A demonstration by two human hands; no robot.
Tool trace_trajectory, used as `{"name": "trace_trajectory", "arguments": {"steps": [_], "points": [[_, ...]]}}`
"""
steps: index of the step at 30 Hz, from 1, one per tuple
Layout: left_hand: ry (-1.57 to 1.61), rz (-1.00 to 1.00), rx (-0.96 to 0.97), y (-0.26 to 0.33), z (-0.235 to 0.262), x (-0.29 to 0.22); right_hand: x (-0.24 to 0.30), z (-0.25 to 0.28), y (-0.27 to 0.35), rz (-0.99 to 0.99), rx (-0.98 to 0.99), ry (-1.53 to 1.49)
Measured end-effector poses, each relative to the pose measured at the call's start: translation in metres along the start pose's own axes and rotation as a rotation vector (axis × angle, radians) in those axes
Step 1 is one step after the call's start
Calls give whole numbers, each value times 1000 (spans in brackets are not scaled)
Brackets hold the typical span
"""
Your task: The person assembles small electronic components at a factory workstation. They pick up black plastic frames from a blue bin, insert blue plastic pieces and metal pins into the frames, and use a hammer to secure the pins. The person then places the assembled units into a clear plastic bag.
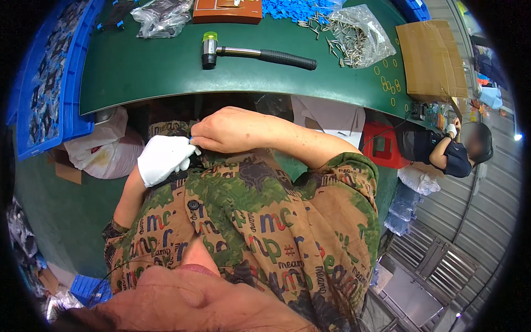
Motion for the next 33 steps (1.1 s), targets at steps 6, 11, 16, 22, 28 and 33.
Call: {"name": "trace_trajectory", "arguments": {"steps": [6,11,16,22,28,33], "points": [[13,86,4,1,-4,3,-3,-5,-3,29,2,-31],[208,78,-3,4,1,1,-28,-34,-11,-261,514,-869],[473,231,-2,12,9,21,-23,-57,-22,-171,534,-1015],[628,3,-62,35,62,23,-29,-4,-8,-163,36,-891],[751,-251,-171,35,91,12,-67,45,54,-328,-434,-697],[657,-156,-135,1,63,12,-80,98,112,-426,-710,-402]]}}
Point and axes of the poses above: each hand's wrist, its own y-axis away from the middle knuckle, its own z-axis out of the back of the hand, x = y × z, the point moved 5 cm from there along -y, towards the middle knuckle, and after that the axes turned 9 degrees about y, right-handed, at the moved point
